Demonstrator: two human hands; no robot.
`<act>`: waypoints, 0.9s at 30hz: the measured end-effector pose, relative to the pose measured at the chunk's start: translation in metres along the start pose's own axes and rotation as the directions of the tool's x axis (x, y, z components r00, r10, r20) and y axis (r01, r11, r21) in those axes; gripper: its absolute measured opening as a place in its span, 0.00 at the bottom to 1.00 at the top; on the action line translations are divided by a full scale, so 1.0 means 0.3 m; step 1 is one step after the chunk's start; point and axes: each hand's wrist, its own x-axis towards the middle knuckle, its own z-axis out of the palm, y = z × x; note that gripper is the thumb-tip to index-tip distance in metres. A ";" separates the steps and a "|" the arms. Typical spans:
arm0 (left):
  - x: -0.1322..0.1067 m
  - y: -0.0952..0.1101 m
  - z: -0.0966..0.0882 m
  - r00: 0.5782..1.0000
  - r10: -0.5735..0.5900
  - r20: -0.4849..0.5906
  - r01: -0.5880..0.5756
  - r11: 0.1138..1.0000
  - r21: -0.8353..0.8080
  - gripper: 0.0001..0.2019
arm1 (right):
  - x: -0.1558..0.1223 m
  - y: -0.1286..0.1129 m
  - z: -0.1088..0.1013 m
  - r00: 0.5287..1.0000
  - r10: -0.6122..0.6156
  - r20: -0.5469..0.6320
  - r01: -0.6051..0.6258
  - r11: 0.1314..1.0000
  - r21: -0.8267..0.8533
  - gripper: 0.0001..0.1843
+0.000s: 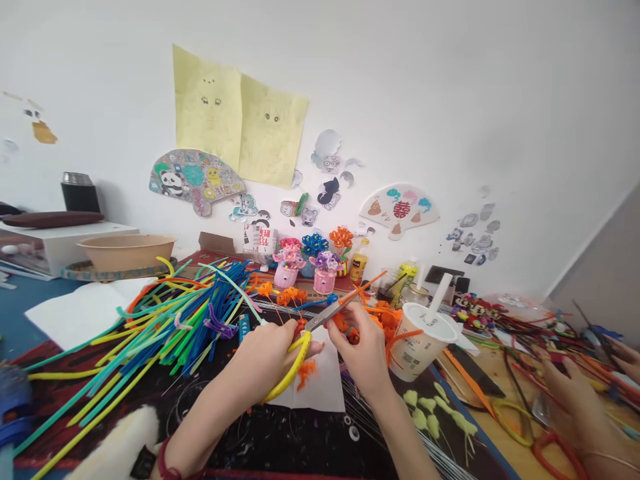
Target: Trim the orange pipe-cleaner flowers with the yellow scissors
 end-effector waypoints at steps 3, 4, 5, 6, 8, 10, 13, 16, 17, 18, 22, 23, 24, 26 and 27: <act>0.002 0.003 -0.001 1.000 -0.007 0.005 0.007 1.000 0.000 0.30 | -0.001 0.005 0.001 1.000 0.017 0.001 -0.017 0.999 0.027 0.08; 0.001 0.004 -0.001 1.000 -0.007 0.006 0.007 1.000 -0.002 0.29 | -0.001 0.006 0.001 1.000 0.020 0.002 -0.020 0.999 0.031 0.07; 0.000 0.003 -0.001 1.000 -0.003 0.008 0.004 1.000 -0.005 0.29 | -0.002 0.005 0.001 1.000 0.022 0.005 -0.022 0.999 0.034 0.07; -0.002 0.003 0.000 1.000 0.003 0.009 -0.003 1.000 -0.010 0.29 | -0.003 0.004 0.002 1.000 0.024 0.011 -0.024 0.999 0.039 0.07; -0.007 0.003 0.002 1.000 0.020 0.014 -0.019 1.000 -0.022 0.28 | -0.004 -0.004 0.002 0.999 0.025 0.026 -0.027 0.999 0.044 0.06; -0.012 0.004 0.002 0.999 0.033 0.019 -0.033 0.999 -0.032 0.27 | -0.004 -0.014 0.003 0.999 0.025 0.042 -0.027 0.999 0.044 0.05; -0.010 0.007 0.003 0.999 0.035 0.018 -0.034 0.999 -0.030 0.27 | -0.002 -0.024 0.005 0.999 0.024 0.048 -0.026 0.999 0.041 0.05; -0.002 0.007 0.005 1.000 0.026 0.018 -0.025 1.000 -0.016 0.28 | 0.000 -0.021 0.005 0.999 0.016 0.042 -0.017 0.999 0.030 0.04; 0.001 0.006 0.007 1.000 0.021 0.017 -0.021 1.000 -0.012 0.29 | 0.001 -0.018 0.005 0.999 0.012 0.040 -0.013 1.000 0.023 0.04; 0.003 0.005 0.008 1.000 0.018 0.017 -0.017 1.000 -0.010 0.29 | 0.001 -0.016 0.005 0.999 0.007 0.038 -0.008 1.000 0.017 0.04; 0.005 0.002 0.011 1.000 0.016 0.021 -0.016 1.000 -0.022 0.30 | -0.001 -0.011 0.002 1.000 -0.008 0.025 0.008 1.000 0.006 0.05; 0.005 0.000 0.012 1.000 0.018 0.022 -0.018 0.999 -0.029 0.29 | -0.001 -0.011 0.001 1.000 -0.010 0.026 0.010 1.000 0.006 0.05; 0.003 -0.002 0.013 1.000 0.021 0.023 -0.020 0.999 -0.034 0.29 | -0.002 -0.010 0.001 1.000 -0.012 0.029 0.012 1.000 0.005 0.05; 0.000 -0.007 0.016 0.999 0.023 0.023 -0.022 0.999 -0.042 0.29 | -0.002 -0.008 0.002 0.999 -0.017 0.033 0.017 1.000 0.000 0.05; -0.002 -0.010 0.018 0.999 0.024 0.022 -0.023 0.999 -0.043 0.28 | -0.002 -0.007 0.003 0.999 -0.023 0.036 0.024 1.000 -0.003 0.05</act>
